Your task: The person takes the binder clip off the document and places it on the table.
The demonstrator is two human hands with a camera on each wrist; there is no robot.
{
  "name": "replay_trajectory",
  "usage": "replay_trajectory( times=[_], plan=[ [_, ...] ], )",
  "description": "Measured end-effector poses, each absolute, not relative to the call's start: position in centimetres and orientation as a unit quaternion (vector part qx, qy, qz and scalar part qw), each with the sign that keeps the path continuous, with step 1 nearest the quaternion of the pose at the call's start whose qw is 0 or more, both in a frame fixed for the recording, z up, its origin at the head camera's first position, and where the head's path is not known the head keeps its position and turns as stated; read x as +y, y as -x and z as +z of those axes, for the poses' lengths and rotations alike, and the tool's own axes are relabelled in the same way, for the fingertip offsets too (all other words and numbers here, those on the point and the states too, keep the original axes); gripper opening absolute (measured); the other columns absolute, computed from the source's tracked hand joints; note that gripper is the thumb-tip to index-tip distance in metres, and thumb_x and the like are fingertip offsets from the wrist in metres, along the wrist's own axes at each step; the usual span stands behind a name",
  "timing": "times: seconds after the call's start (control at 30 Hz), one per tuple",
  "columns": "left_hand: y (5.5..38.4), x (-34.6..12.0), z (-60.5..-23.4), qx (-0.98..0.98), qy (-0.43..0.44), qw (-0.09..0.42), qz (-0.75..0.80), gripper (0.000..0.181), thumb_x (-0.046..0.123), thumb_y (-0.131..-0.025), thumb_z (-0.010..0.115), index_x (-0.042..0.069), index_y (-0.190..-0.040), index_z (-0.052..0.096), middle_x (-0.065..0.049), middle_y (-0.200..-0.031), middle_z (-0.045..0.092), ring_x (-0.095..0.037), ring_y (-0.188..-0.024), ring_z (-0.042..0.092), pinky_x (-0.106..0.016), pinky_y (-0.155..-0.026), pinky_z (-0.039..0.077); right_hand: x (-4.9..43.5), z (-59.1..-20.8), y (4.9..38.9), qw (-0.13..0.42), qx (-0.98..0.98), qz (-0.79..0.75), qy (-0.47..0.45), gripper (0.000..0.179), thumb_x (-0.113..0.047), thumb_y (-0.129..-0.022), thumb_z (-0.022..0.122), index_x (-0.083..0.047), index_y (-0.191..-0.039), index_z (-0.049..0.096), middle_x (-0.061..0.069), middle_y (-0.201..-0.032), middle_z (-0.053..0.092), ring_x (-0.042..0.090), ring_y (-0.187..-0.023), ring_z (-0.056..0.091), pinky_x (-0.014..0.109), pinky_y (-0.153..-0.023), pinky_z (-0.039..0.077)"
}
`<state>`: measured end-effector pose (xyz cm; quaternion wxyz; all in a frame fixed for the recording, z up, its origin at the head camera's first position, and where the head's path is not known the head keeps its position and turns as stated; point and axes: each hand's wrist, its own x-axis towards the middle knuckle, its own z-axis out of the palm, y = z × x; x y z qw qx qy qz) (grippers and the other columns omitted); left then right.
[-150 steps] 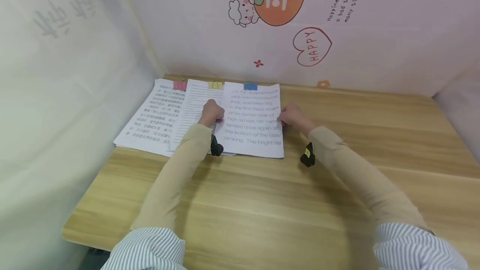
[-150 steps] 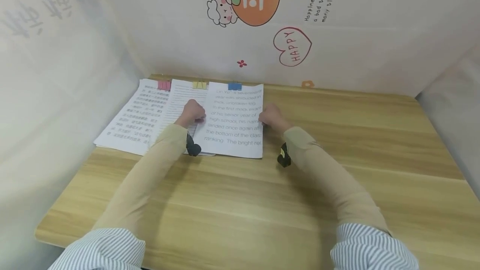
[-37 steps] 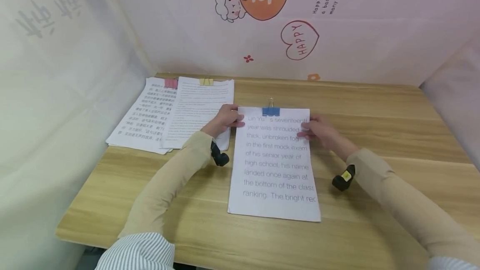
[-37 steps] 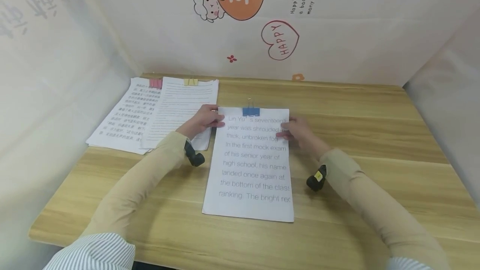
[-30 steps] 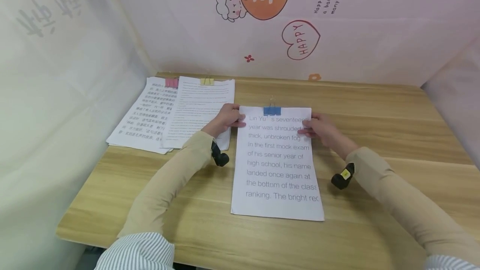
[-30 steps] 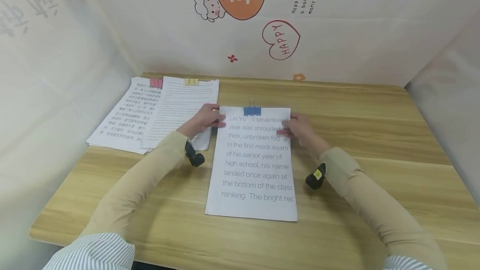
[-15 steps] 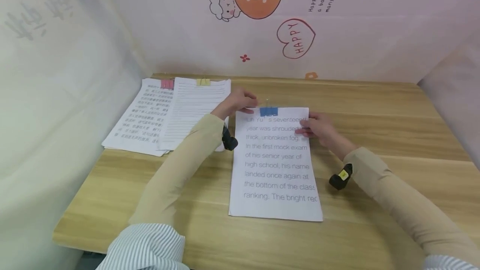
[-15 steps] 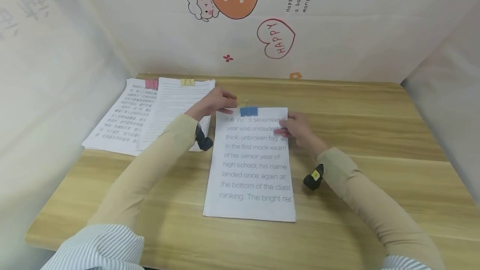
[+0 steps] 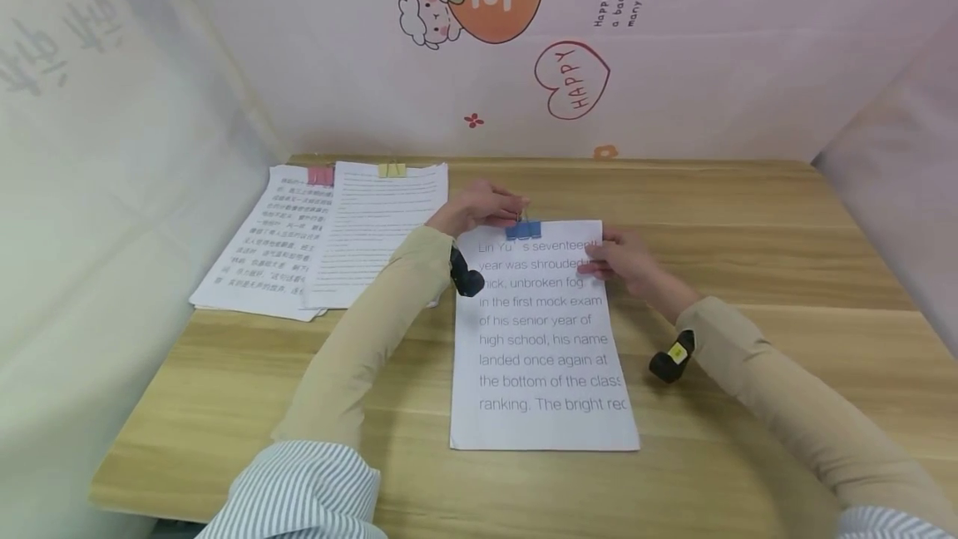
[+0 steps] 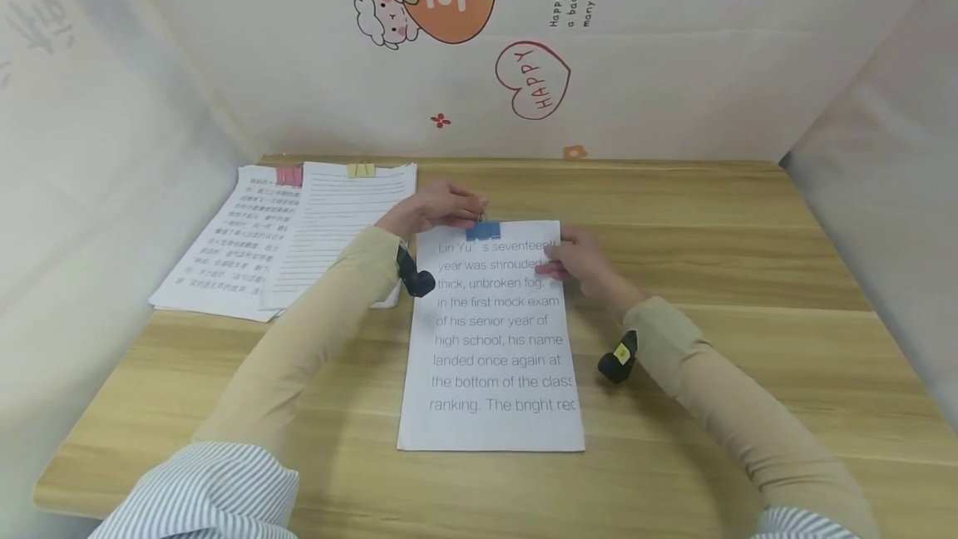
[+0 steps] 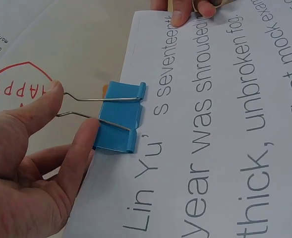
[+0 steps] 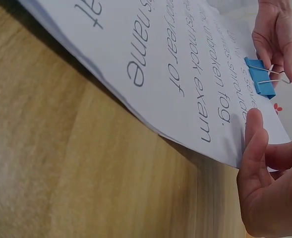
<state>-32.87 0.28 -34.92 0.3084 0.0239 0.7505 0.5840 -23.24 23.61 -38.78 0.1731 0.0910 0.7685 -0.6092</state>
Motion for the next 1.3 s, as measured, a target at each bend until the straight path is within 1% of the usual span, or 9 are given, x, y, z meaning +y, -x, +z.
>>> replay_trajectory(
  times=[0.13,0.27,0.37,0.5,0.63,0.73,1.03,1.17,1.3],
  plan=[
    [32.9,0.8,-34.4,0.759,-0.024,0.296,0.579,0.051,0.020,-0.088,0.067,-0.002,-0.131,0.052,-0.017,-0.119,0.064,-0.015,-0.081,0.068,-0.021,-0.073,0.056,23.8,-38.4,23.3,0.170,0.771,-0.606,-0.095,0.042,-0.009,-0.097,0.048,0.002,-0.137,0.040,-0.005,-0.081,0.065,0.005,-0.069,0.068,0.015,-0.059,0.051],
    [33.1,1.1,-34.0,0.777,-0.040,0.285,0.560,0.048,0.022,-0.089,0.066,-0.001,-0.130,0.055,-0.018,-0.115,0.065,-0.011,-0.070,0.065,-0.018,-0.067,0.055,23.8,-38.0,23.3,0.161,0.778,-0.599,-0.100,0.041,-0.009,-0.097,0.048,0.002,-0.136,0.040,-0.004,-0.081,0.065,0.004,-0.068,0.068,0.015,-0.059,0.051],
    [33.3,1.0,-33.8,0.797,-0.065,0.273,0.535,0.045,0.025,-0.091,0.064,0.000,-0.128,0.057,-0.015,-0.110,0.065,-0.010,-0.070,0.063,-0.017,-0.068,0.053,23.8,-38.1,23.3,0.155,0.780,-0.598,-0.101,0.041,-0.008,-0.097,0.049,0.003,-0.136,0.041,-0.002,-0.083,0.064,0.005,-0.068,0.068,0.015,-0.059,0.051],
    [33.4,0.5,-33.8,0.812,-0.077,0.258,0.517,0.043,0.028,-0.093,0.061,0.003,-0.127,0.058,-0.010,-0.107,0.063,-0.012,-0.079,0.062,-0.020,-0.079,0.053,23.7,-38.8,23.1,0.165,0.778,-0.596,-0.106,0.040,-0.007,-0.097,0.049,0.004,-0.135,0.042,0.001,-0.084,0.064,0.006,-0.069,0.068,0.015,-0.059,0.051],
    [32.7,0.1,-33.6,0.804,-0.078,0.251,0.533,0.039,0.024,-0.095,0.057,0.001,-0.126,0.057,-0.012,-0.113,0.061,-0.017,-0.093,0.061,-0.028,-0.094,0.051,23.5,-39.4,22.7,0.175,0.783,-0.586,-0.114,0.040,-0.008,-0.097,0.049,0.004,-0.134,0.042,0.001,-0.082,0.066,0.006,-0.069,0.068,0.016,-0.059,0.052],
    [32.1,-0.1,-33.2,0.791,-0.082,0.251,0.552,0.035,0.020,-0.096,0.054,-0.003,-0.123,0.057,-0.017,-0.116,0.058,-0.020,-0.095,0.058,-0.032,-0.097,0.050,23.5,-39.5,22.6,0.175,0.785,-0.582,-0.120,0.040,-0.009,-0.097,0.048,0.005,-0.134,0.041,-0.001,-0.079,0.066,0.006,-0.068,0.068,0.016,-0.059,0.052],
    [35.1,-0.4,-34.6,0.785,-0.065,0.211,0.579,0.030,0.017,-0.096,0.056,-0.005,-0.115,0.058,-0.005,-0.091,0.056,-0.013,-0.076,0.058,-0.021,-0.074,0.055,24.2,-39.0,22.8,0.166,0.795,-0.571,-0.119,0.040,-0.007,-0.097,0.048,0.007,-0.134,0.041,0.002,-0.080,0.066,0.006,-0.066,0.068,0.017,-0.056,0.050],
    [35.5,-1.1,-35.4,0.819,-0.081,0.187,0.536,0.032,0.019,-0.096,0.055,-0.007,-0.114,0.060,-0.009,-0.092,0.059,-0.016,-0.078,0.059,-0.024,-0.073,0.052,24.7,-38.9,22.5,0.167,0.802,-0.560,-0.120,0.037,-0.008,-0.096,0.049,0.009,-0.129,0.044,0.003,-0.080,0.067,0.006,-0.066,0.067,0.017,-0.058,0.051],
    [35.7,-1.3,-37.0,0.854,-0.067,0.168,0.488,0.026,0.021,-0.095,0.058,-0.002,-0.104,0.065,-0.012,-0.098,0.064,-0.018,-0.079,0.063,-0.026,-0.074,0.051,25.0,-39.5,22.1,0.170,0.804,-0.557,-0.119,0.037,-0.008,-0.096,0.050,0.010,-0.127,0.045,0.002,-0.077,0.068,0.005,-0.066,0.068,0.017,-0.057,0.051]
  ],
)
